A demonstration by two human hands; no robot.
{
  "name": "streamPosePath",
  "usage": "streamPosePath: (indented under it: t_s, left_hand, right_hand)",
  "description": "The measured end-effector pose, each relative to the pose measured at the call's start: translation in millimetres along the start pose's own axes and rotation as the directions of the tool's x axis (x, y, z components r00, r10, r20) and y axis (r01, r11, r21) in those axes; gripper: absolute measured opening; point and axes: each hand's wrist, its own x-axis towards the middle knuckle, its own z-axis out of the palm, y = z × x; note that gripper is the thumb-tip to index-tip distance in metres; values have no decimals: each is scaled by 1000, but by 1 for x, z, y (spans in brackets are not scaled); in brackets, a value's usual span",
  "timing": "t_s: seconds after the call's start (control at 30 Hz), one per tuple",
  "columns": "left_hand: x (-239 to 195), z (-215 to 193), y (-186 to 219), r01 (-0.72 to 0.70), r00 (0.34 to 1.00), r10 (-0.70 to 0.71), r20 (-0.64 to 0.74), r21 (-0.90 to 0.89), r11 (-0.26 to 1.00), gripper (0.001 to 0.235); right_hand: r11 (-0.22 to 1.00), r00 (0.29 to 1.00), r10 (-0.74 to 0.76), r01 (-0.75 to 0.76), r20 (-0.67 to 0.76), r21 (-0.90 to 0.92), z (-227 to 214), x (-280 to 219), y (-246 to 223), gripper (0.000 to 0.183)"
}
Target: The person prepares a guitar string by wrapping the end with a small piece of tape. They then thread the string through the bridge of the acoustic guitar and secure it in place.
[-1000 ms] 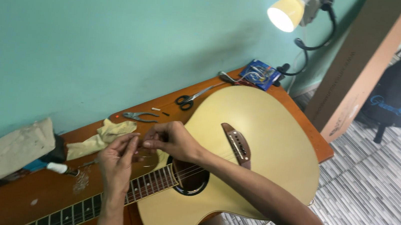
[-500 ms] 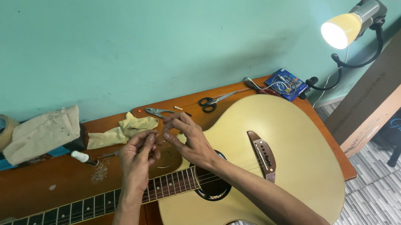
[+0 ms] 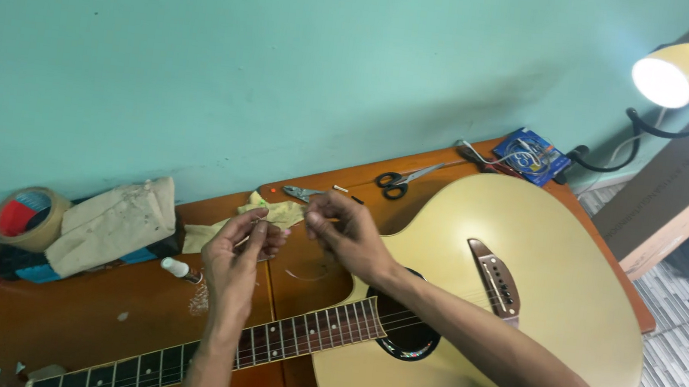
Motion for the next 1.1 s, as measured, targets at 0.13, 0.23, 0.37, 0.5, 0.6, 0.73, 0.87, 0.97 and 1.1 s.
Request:
streamPosePath:
  t_s: [0.13,0.23,0.37,0.5,0.6,0.73,0.87,0.97,1.1]
  left_hand:
    - [22,-22,-3,62,992,-68,104,52,997,25]
    - [42,-34,-22,73,968,-106,229,147,986,30]
    - [90,-40,-70,-61,913,-124,389,431,900,32]
    - [121,-31,-102,-143,895,-176,410,638,757,34]
    - [130,-17,-112,-226,879,-240,411,805,549,26]
    - [141,-6,-161,-417,850,-170,499,834,361,24]
    - [103,13,-107,-478,845,-156,512,853,209,43]
    - [82,21,-78,-464,844,13,536,718,518,43]
    - [-17,35,19,-184,871,97,481,137,973,47]
  right_hand:
    - [997,1000,-10,11,8,-81,-24,3,-1,9]
    - [993,992,102,-106,-71,-56,-31,4,1,10]
    - [982,977,157,-170,-142,-82,-42,2,-3,10]
    - [980,973,154,-172,-170,-95,-54,-1,-4,10]
    - [981,971,150,-170,-185,-96,-51,-9,-15,8]
    - [980,974,144,-165,-177,-114,-53,-17,-23,10]
    - [986,970,128,-148,-207,-83,-45,-34,-35,10]
    - [990,971,106,-124,-216,-68,-34,-50,-45,10]
    - [1000,968,20,-19,-251,5,-19,-71,-50,8]
